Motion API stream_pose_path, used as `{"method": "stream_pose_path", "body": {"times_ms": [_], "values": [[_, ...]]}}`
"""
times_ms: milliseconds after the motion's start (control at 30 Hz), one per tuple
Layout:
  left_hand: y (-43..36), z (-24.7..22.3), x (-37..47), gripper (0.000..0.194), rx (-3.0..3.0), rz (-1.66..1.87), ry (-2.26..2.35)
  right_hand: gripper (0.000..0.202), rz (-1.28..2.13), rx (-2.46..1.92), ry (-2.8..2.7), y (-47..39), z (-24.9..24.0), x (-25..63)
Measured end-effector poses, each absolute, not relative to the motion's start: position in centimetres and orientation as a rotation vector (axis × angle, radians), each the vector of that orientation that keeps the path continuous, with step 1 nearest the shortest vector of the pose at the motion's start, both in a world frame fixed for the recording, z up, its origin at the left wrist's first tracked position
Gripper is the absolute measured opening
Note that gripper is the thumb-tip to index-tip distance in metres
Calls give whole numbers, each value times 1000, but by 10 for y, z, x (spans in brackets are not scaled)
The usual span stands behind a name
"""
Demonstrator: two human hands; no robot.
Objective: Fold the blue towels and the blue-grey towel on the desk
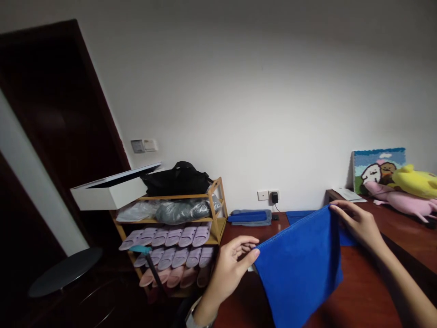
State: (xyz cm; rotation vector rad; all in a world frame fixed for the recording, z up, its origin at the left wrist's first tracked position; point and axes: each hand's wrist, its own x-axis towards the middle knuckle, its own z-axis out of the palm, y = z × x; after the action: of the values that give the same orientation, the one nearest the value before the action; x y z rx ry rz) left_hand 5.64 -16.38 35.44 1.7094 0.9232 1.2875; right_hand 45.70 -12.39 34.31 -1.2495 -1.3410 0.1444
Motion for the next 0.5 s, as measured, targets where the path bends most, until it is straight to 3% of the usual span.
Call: {"method": "stream_pose_path", "body": {"times_ms": [267,500], "values": [[-120,332,19,32,1668,1381,1027,58,143,-1233,-1514,-89,338,416],[-70,326,-16,32,1828,1484,1137,48,298,-1193,-1636,-114,317,414]]}}
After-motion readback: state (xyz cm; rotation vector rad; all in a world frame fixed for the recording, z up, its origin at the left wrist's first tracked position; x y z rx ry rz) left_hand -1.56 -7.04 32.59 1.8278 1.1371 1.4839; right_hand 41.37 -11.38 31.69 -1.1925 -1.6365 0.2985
